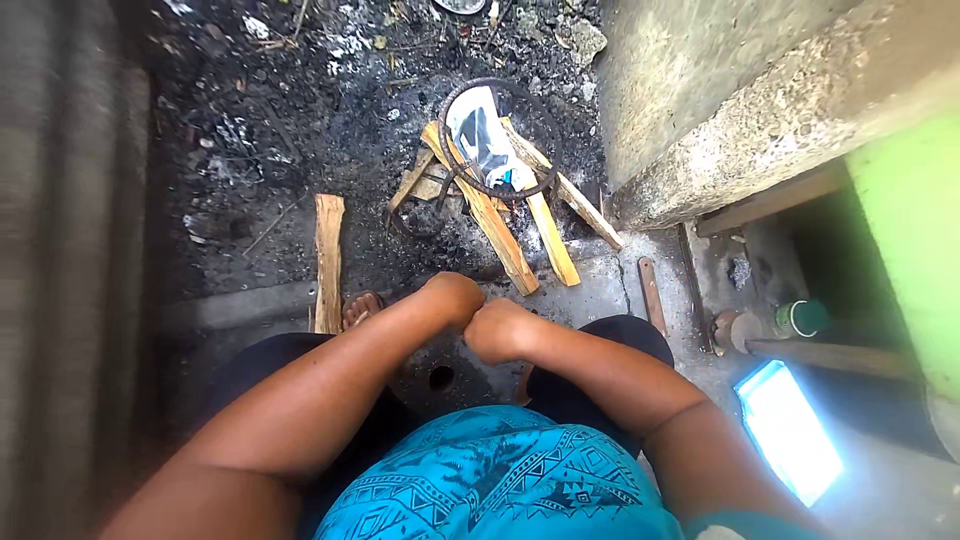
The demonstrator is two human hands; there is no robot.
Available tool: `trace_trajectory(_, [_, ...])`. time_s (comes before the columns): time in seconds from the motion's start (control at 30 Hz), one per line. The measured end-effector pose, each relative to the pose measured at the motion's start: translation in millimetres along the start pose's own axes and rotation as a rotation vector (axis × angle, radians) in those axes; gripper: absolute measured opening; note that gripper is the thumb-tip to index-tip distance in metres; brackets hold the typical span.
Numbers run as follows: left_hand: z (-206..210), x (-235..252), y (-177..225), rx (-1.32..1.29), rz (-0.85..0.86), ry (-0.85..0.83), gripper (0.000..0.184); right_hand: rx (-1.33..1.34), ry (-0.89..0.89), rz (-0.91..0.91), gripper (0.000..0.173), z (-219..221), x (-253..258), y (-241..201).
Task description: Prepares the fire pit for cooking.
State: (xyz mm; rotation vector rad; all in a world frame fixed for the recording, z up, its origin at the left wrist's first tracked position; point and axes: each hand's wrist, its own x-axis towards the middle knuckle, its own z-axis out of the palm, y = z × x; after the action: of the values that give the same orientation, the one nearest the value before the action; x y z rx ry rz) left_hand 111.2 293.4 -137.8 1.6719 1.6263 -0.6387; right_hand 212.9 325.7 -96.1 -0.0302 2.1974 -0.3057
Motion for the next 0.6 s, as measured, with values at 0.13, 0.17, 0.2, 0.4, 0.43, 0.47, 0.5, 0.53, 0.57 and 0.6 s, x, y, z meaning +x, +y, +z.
trace_trajectory(0.13, [-2.5,2.2,-2.0,0.013,-0.053,0.035,0.038,-0.029,0.056,0.0,0.024,3.3,8.8,8.0])
trace_trajectory(0.17, [-2.6,2.2,-0.7,0.013,-0.063,0.029,0.039,-0.029,0.052,0.001,0.025,4.5,10.0,9.2])
trace_trajectory(0.2, [-2.9,2.0,1.3,0.011,-0.064,0.019,0.039,-0.02,0.043,0.004,0.027,5.3,9.8,9.7])
trace_trajectory(0.4, [-4.1,2.3,9.7,0.012,-0.032,0.0,0.042,0.004,0.004,-0.001,0.032,10.3,4.2,12.3])
trace_trajectory(0.43, [-5.2,2.7,10.9,0.002,-0.033,0.003,0.041,0.006,0.006,0.003,0.031,10.8,3.1,13.2])
trace_trajectory(0.47, [-6.3,3.6,12.3,-0.003,-0.037,0.005,0.039,0.009,0.007,0.008,0.031,11.0,1.8,13.7])
trace_trajectory(0.5, [-7.1,4.9,13.6,0.001,-0.037,0.011,0.038,0.008,0.005,0.014,0.031,11.0,0.4,14.2])
trace_trajectory(0.53, [-8.3,6.5,14.7,0.007,-0.032,0.012,0.037,0.009,0.001,0.019,0.031,10.6,-1.3,14.5])
trace_trajectory(0.57, [-10.1,7.9,15.8,0.01,-0.026,0.01,0.036,0.009,-0.004,0.024,0.03,10.1,-2.6,15.2])
trace_trajectory(0.6, [-12.2,9.2,17.0,0.013,-0.021,0.007,0.036,0.008,-0.005,0.028,0.03,9.8,-3.7,16.1])
